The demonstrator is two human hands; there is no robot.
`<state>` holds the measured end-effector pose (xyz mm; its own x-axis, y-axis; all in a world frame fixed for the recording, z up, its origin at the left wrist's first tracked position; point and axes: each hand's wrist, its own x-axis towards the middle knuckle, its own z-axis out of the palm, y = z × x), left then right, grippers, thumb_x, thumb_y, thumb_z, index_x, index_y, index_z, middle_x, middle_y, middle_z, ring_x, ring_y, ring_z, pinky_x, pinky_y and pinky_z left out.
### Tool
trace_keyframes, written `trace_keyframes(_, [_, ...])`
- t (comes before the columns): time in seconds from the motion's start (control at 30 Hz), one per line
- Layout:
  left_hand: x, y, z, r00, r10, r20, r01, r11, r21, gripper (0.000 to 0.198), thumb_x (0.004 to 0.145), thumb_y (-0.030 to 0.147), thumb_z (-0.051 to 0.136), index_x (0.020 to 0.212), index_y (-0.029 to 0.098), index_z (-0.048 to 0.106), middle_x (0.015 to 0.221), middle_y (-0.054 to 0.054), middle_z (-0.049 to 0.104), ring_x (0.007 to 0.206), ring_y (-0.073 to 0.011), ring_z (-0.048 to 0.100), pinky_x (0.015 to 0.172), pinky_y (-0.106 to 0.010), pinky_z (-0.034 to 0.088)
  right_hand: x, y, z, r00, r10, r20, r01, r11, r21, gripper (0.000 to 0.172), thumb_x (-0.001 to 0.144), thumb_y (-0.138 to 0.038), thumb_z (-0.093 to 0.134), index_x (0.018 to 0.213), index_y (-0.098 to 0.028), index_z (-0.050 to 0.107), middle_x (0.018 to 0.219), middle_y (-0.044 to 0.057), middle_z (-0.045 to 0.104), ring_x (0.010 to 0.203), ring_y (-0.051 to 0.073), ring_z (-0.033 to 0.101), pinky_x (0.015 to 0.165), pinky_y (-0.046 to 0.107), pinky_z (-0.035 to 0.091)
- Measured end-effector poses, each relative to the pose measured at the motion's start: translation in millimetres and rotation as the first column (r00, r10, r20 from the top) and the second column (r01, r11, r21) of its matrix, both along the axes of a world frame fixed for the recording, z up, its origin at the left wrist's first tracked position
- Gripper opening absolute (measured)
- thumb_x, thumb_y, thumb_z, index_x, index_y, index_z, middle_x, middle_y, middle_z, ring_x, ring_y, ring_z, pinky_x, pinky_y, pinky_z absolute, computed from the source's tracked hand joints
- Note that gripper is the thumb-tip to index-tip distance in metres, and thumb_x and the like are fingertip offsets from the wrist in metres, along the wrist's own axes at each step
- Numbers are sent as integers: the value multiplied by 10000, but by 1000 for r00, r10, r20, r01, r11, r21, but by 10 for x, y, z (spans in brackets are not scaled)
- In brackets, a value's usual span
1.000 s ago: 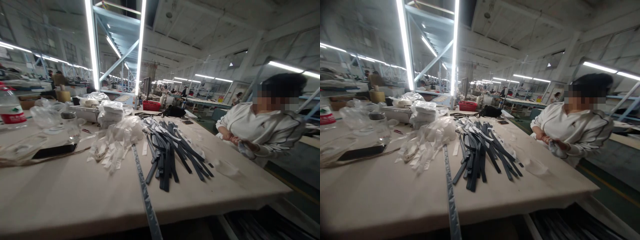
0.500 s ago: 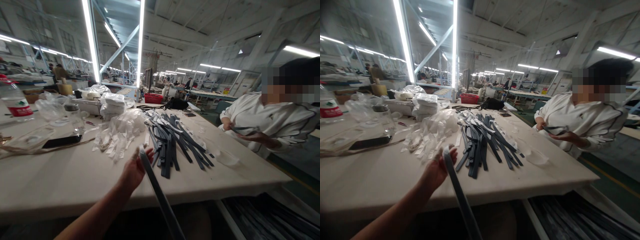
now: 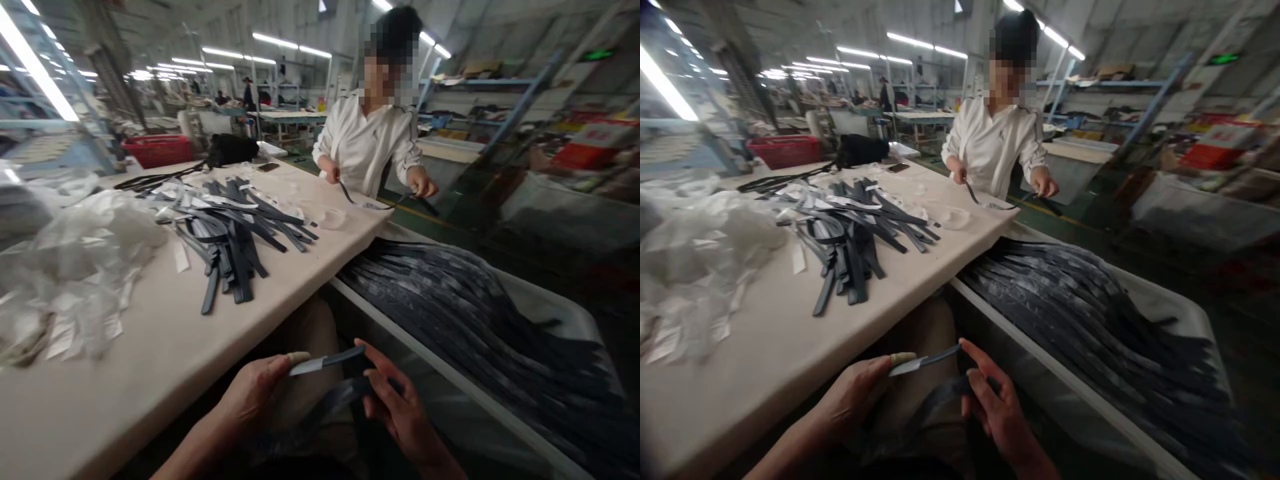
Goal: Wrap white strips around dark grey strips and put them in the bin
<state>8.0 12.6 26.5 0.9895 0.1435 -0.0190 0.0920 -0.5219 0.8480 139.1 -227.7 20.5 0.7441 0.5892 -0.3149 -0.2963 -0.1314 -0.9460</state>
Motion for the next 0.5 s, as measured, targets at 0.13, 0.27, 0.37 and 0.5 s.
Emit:
trace_keyframes(0.13, [49,-126,-198,992,-113,-50,117,989,95,449,909,188,478,1314,351,586,1142,28,720,995,-156,692,867,-189,516,94,38,76,993,42,-110,-23,986,168,609,853,-528,669,1355,-200,565,500,-54,512,410,52,363,395,150,195])
trace_keyframes(0.27, [72,-170,-227,986,-152,-75,162,974,160,485,878,148,479,1308,342,590,1050,22,737,901,-155,707,783,-188,540,95,26,14,988,110,-112,-78,962,263,495,862,-488,676,1260,-196,628,510,-46,572,369,33,341,372,145,204])
trace_keyframes(0.37, [57,-166,-205,977,-209,33,199,962,186,433,932,233,480,1338,358,561,1052,12,742,887,-170,721,757,-202,570,93,48,11,985,158,-75,-132,952,277,420,878,-515,655,1083,-149,676,516,-27,610,339,27,348,338,139,204])
trace_keyframes(0.5, [122,-110,-281,916,-275,293,201,945,258,526,963,405,467,1476,345,372,1275,-51,667,1087,-232,681,861,-267,589,75,187,60,991,117,-58,-100,964,246,474,855,-574,652,990,-119,659,548,-11,651,297,23,346,289,139,209])
